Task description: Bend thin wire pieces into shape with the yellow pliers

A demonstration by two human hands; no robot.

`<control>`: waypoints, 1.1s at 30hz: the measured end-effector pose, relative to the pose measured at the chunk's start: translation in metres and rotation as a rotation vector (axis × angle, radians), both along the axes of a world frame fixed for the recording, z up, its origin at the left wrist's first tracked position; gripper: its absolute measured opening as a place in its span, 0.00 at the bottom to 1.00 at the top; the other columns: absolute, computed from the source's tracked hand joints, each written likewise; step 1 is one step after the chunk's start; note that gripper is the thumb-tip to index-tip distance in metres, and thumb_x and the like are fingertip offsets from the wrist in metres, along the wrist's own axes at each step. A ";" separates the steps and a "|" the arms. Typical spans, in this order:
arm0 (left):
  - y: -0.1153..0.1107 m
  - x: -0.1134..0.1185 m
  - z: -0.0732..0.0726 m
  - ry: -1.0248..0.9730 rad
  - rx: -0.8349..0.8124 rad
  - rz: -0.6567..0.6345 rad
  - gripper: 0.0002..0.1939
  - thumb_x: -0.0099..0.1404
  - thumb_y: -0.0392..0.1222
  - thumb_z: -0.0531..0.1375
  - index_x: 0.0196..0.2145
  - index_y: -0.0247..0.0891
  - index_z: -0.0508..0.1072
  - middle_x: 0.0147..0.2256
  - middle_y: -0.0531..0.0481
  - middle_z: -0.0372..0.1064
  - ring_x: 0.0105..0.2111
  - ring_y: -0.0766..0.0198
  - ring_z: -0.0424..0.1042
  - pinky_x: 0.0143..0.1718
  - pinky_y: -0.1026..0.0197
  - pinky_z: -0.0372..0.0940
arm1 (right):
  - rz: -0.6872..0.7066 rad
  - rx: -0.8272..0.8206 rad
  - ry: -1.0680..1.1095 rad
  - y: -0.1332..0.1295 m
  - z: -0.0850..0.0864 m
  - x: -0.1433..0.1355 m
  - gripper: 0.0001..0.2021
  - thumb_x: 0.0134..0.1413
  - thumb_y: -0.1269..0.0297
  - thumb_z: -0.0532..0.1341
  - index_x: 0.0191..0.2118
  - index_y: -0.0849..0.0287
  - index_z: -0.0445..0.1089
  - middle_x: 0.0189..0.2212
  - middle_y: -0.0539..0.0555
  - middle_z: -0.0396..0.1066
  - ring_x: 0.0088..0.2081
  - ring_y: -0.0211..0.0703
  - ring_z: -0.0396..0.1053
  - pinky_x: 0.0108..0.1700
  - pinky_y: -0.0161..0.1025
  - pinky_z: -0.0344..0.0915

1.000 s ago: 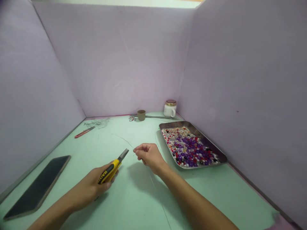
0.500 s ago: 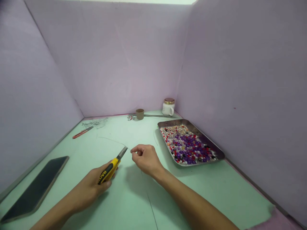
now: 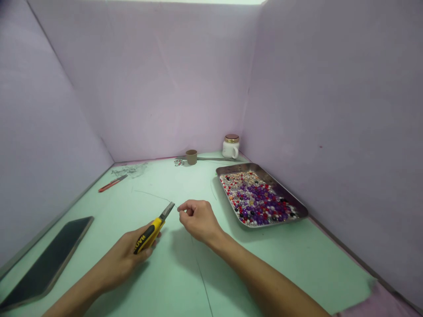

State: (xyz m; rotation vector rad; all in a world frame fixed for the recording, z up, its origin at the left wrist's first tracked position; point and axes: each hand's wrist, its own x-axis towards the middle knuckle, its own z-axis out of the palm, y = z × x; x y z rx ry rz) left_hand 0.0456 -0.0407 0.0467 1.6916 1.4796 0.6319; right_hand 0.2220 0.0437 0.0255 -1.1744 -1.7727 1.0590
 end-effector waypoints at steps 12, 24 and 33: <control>0.001 -0.002 -0.005 0.060 0.023 -0.003 0.10 0.58 0.36 0.50 0.39 0.40 0.61 0.32 0.54 0.63 0.32 0.63 0.62 0.34 0.64 0.58 | 0.000 0.008 0.010 -0.002 0.002 -0.002 0.09 0.40 0.70 0.55 0.27 0.62 0.72 0.14 0.46 0.59 0.17 0.31 0.55 0.20 0.29 0.53; -0.001 0.002 0.002 0.084 -0.026 0.016 0.16 0.55 0.33 0.50 0.43 0.41 0.60 0.31 0.55 0.61 0.30 0.63 0.60 0.33 0.64 0.57 | 0.016 -0.097 0.069 -0.002 0.004 -0.003 0.08 0.40 0.70 0.55 0.27 0.63 0.71 0.14 0.47 0.62 0.17 0.31 0.56 0.19 0.30 0.53; 0.001 0.001 -0.007 -0.061 -0.045 -0.010 0.16 0.56 0.33 0.50 0.43 0.41 0.59 0.32 0.55 0.60 0.32 0.64 0.60 0.33 0.65 0.57 | -0.003 -0.201 0.110 -0.003 0.007 -0.004 0.08 0.40 0.71 0.55 0.28 0.64 0.71 0.14 0.46 0.62 0.16 0.29 0.53 0.17 0.28 0.51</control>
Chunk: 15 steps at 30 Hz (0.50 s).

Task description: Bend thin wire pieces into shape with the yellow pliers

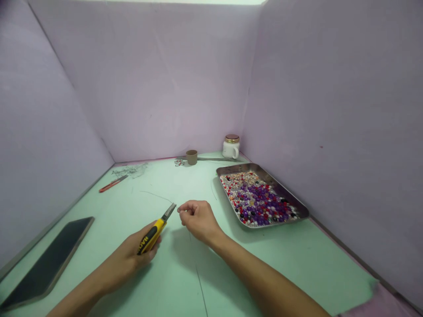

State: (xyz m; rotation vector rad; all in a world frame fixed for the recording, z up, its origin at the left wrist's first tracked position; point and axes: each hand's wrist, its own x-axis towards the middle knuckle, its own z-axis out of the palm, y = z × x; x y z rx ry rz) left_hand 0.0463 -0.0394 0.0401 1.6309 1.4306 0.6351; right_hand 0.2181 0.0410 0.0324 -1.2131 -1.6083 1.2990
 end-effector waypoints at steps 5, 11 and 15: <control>-0.001 0.000 -0.001 0.008 0.033 0.008 0.11 0.54 0.32 0.50 0.36 0.40 0.61 0.30 0.56 0.60 0.30 0.65 0.59 0.32 0.65 0.56 | 0.000 0.011 0.003 -0.001 0.000 -0.001 0.07 0.40 0.72 0.55 0.28 0.64 0.70 0.14 0.47 0.62 0.16 0.30 0.54 0.18 0.28 0.52; -0.001 -0.002 0.002 -0.024 0.013 0.029 0.06 0.54 0.31 0.51 0.30 0.40 0.60 0.26 0.57 0.58 0.26 0.67 0.55 0.28 0.65 0.52 | 0.031 -0.030 0.024 0.000 0.003 0.000 0.07 0.42 0.72 0.56 0.29 0.64 0.70 0.14 0.45 0.61 0.15 0.29 0.54 0.17 0.27 0.50; -0.003 -0.005 0.012 -0.259 -0.139 -0.094 0.05 0.54 0.38 0.54 0.31 0.37 0.62 0.24 0.56 0.58 0.23 0.69 0.56 0.23 0.66 0.53 | 0.131 -0.032 0.128 0.006 0.001 0.006 0.06 0.43 0.67 0.57 0.28 0.63 0.69 0.14 0.44 0.61 0.14 0.27 0.52 0.16 0.28 0.49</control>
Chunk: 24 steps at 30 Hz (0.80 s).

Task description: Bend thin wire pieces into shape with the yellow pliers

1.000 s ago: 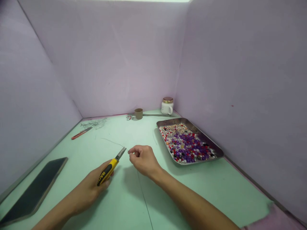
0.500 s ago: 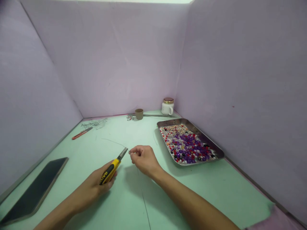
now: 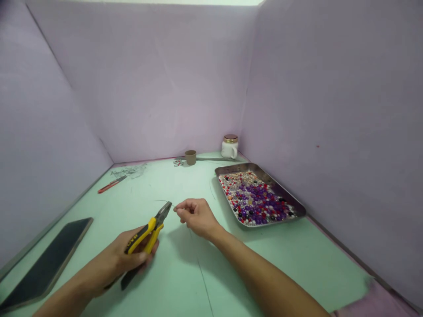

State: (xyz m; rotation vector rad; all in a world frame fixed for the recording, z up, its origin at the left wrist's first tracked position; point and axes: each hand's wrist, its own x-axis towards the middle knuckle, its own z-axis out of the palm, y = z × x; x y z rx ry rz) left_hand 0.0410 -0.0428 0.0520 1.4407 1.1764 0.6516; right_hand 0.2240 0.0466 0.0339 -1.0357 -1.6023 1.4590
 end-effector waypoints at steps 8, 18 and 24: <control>-0.002 -0.002 0.000 -0.464 -0.212 -0.070 0.19 0.52 0.45 0.60 0.40 0.38 0.61 0.31 0.51 0.59 0.26 0.67 0.60 0.24 0.63 0.59 | 0.056 0.006 0.117 0.006 -0.006 0.005 0.09 0.41 0.61 0.60 0.24 0.63 0.66 0.13 0.45 0.61 0.12 0.26 0.52 0.14 0.28 0.47; 0.001 0.007 -0.020 0.745 0.342 0.233 0.35 0.50 0.25 0.48 0.56 0.39 0.48 0.40 0.43 0.59 0.36 0.55 0.62 0.34 0.59 0.56 | -0.042 -0.112 -0.021 -0.005 -0.002 -0.003 0.05 0.40 0.67 0.59 0.21 0.62 0.65 0.11 0.44 0.61 0.11 0.26 0.49 0.13 0.27 0.44; 0.000 0.002 -0.006 0.354 0.213 0.135 0.11 0.56 0.33 0.50 0.39 0.37 0.63 0.29 0.51 0.60 0.28 0.63 0.61 0.30 0.61 0.57 | -0.033 0.013 -0.079 0.002 -0.007 -0.002 0.05 0.42 0.66 0.58 0.22 0.62 0.67 0.13 0.45 0.61 0.13 0.28 0.52 0.16 0.28 0.49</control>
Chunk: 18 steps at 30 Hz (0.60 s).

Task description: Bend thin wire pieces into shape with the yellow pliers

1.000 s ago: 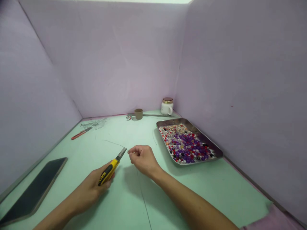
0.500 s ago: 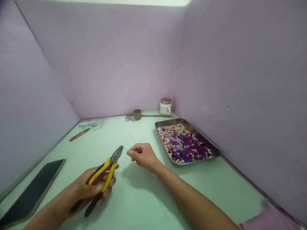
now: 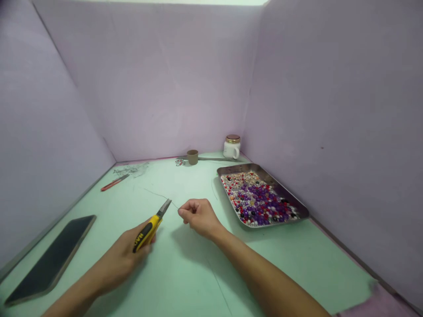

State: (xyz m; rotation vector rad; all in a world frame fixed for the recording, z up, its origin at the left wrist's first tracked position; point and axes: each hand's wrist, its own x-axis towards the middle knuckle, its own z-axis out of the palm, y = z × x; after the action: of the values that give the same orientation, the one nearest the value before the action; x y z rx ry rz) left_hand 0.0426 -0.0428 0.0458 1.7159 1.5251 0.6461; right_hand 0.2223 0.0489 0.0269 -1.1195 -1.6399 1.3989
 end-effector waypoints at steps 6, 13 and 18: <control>-0.005 -0.006 0.012 -0.882 -0.473 -0.253 0.24 0.51 0.44 0.60 0.45 0.38 0.60 0.30 0.51 0.59 0.25 0.69 0.60 0.20 0.67 0.57 | 0.091 0.073 0.131 0.004 -0.001 0.006 0.08 0.43 0.62 0.59 0.24 0.62 0.66 0.15 0.45 0.62 0.15 0.28 0.55 0.18 0.28 0.53; -0.001 -0.008 0.011 -0.449 -0.260 -0.149 0.08 0.54 0.41 0.56 0.33 0.37 0.63 0.26 0.54 0.60 0.22 0.70 0.58 0.22 0.66 0.57 | 0.018 0.063 0.072 0.002 0.006 0.008 0.08 0.41 0.62 0.60 0.22 0.62 0.66 0.13 0.45 0.61 0.13 0.27 0.52 0.14 0.28 0.47; -0.002 -0.001 0.006 -0.075 -0.071 0.004 0.05 0.53 0.32 0.51 0.30 0.40 0.61 0.23 0.58 0.57 0.22 0.68 0.56 0.24 0.66 0.54 | -0.003 -0.086 0.155 -0.001 0.009 0.006 0.09 0.39 0.61 0.61 0.21 0.62 0.64 0.12 0.44 0.60 0.11 0.26 0.50 0.12 0.28 0.45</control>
State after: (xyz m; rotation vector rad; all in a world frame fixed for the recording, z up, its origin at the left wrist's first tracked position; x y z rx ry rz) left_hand 0.0411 -0.0443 0.0522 1.6188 1.4823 0.6430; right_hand 0.2280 0.0475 0.0356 -1.0327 -1.4809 1.5272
